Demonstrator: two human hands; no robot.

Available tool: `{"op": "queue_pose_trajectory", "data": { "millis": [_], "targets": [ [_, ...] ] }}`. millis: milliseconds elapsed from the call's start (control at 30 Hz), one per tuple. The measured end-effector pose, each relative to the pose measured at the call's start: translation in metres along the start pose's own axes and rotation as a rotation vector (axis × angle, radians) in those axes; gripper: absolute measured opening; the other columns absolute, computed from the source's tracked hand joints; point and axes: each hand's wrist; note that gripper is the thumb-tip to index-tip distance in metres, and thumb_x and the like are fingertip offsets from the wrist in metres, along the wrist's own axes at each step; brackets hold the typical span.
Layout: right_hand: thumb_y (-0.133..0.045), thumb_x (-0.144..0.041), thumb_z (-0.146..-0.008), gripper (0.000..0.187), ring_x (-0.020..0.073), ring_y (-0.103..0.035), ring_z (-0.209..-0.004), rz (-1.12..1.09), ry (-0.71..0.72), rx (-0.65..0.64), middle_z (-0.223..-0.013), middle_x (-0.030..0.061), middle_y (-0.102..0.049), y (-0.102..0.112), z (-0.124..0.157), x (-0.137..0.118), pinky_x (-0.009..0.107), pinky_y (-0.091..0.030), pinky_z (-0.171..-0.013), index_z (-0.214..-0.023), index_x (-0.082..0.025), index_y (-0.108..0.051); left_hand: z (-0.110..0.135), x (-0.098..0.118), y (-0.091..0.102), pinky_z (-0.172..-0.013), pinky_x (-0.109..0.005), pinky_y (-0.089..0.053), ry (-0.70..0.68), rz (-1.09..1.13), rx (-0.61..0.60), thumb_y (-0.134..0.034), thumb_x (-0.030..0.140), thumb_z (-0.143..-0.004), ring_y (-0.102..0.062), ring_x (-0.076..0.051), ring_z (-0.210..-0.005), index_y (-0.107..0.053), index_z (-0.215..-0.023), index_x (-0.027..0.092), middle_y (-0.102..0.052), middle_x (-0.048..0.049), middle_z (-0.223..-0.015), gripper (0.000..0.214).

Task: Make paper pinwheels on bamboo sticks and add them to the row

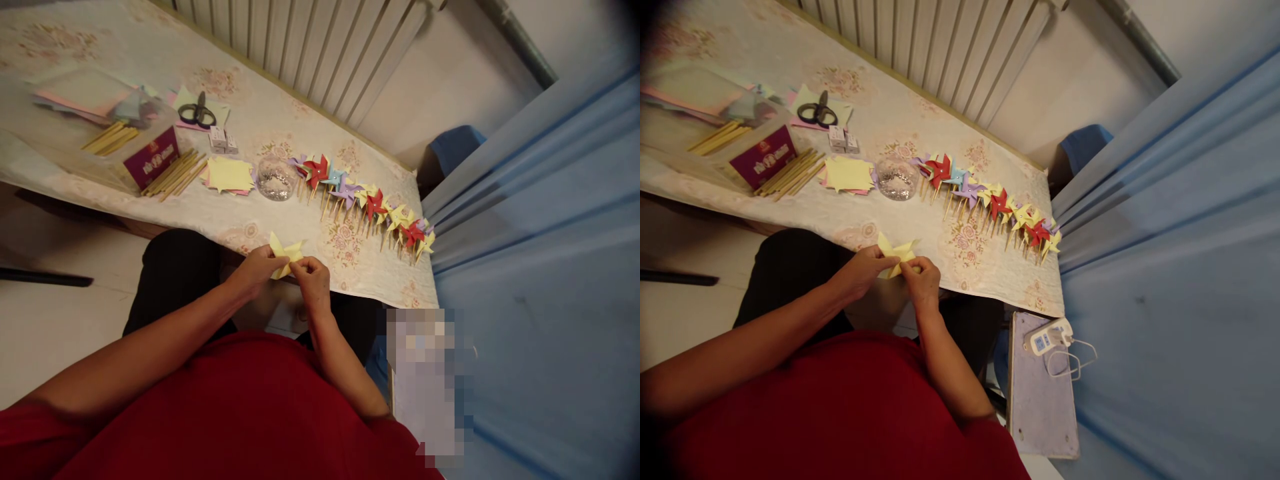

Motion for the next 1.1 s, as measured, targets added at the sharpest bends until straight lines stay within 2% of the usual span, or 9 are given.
{"op": "queue_pose_trajectory", "data": {
  "millis": [267,533,767,833,967,1100],
  "targets": [
    [-0.069,-0.039,-0.071,0.019,0.0123,-0.048,-0.060,-0.016,-0.055,-0.016,-0.062,-0.0044,-0.059,0.000,0.001,-0.001,0.025,-0.038,-0.059,-0.066,-0.020,-0.065,-0.001,-0.002,0.003,-0.063,-0.027,-0.042,0.012,-0.040,0.005,-0.071,0.029,-0.058,-0.058,-0.015,-0.065,-0.062,-0.077,0.016,-0.065,-0.0001,-0.070,0.025],
    [-0.070,-0.040,-0.070,0.021,0.0125,-0.048,-0.060,0.009,-0.048,-0.002,-0.061,-0.0045,-0.057,-0.003,0.001,0.000,0.026,-0.039,-0.061,-0.065,-0.020,-0.065,0.000,-0.001,0.001,-0.062,-0.026,-0.040,-0.011,-0.046,0.019,-0.070,0.027,-0.057,-0.055,-0.014,-0.064,-0.061,-0.077,0.016,-0.064,0.0010,-0.068,0.025],
    [-0.070,-0.046,-0.070,0.029,0.0133,-0.056,-0.066,-0.243,-0.099,0.078,-0.071,-0.0012,-0.065,0.007,-0.007,0.003,0.025,-0.044,-0.062,-0.079,-0.018,-0.066,0.004,0.009,0.000,-0.063,-0.028,-0.041,0.016,-0.019,-0.021,-0.069,0.027,-0.060,-0.059,-0.018,-0.068,-0.067,-0.081,0.016,-0.069,-0.0034,-0.072,0.024],
    [-0.070,-0.048,-0.070,0.032,0.0133,-0.056,-0.064,-0.297,-0.136,0.022,-0.071,-0.0005,-0.065,0.011,-0.011,0.002,0.025,-0.045,-0.061,-0.080,-0.018,-0.066,0.004,0.009,0.000,-0.063,-0.028,-0.042,0.023,-0.021,-0.034,-0.069,0.027,-0.060,-0.060,-0.019,-0.070,-0.067,-0.080,0.017,-0.068,-0.0036,-0.070,0.022],
    [-0.072,-0.047,-0.065,0.031,0.0127,-0.054,-0.058,-0.300,-0.215,-0.169,-0.066,-0.0010,-0.064,0.012,-0.014,-0.001,0.025,-0.042,-0.057,-0.076,-0.018,-0.066,0.004,0.007,0.002,-0.061,-0.027,-0.041,0.023,-0.046,-0.056,-0.070,0.028,-0.059,-0.058,-0.018,-0.067,-0.067,-0.080,0.017,-0.068,-0.0031,-0.071,0.024],
    [-0.070,-0.042,-0.064,0.025,0.0102,-0.046,-0.054,-0.237,-0.202,-0.194,-0.060,-0.0040,-0.058,0.005,-0.014,0.003,0.023,-0.035,-0.053,-0.068,-0.019,-0.062,0.003,0.003,0.005,-0.059,-0.026,-0.039,0.005,-0.101,-0.043,-0.071,0.029,-0.059,-0.057,-0.016,-0.064,-0.066,-0.076,0.017,-0.068,-0.0016,-0.070,0.022]
  ]
}}
Point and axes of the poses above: each hand's wrist, its own z-axis away from the middle knuckle, its own y-axis out of the back of the hand, x = y × z
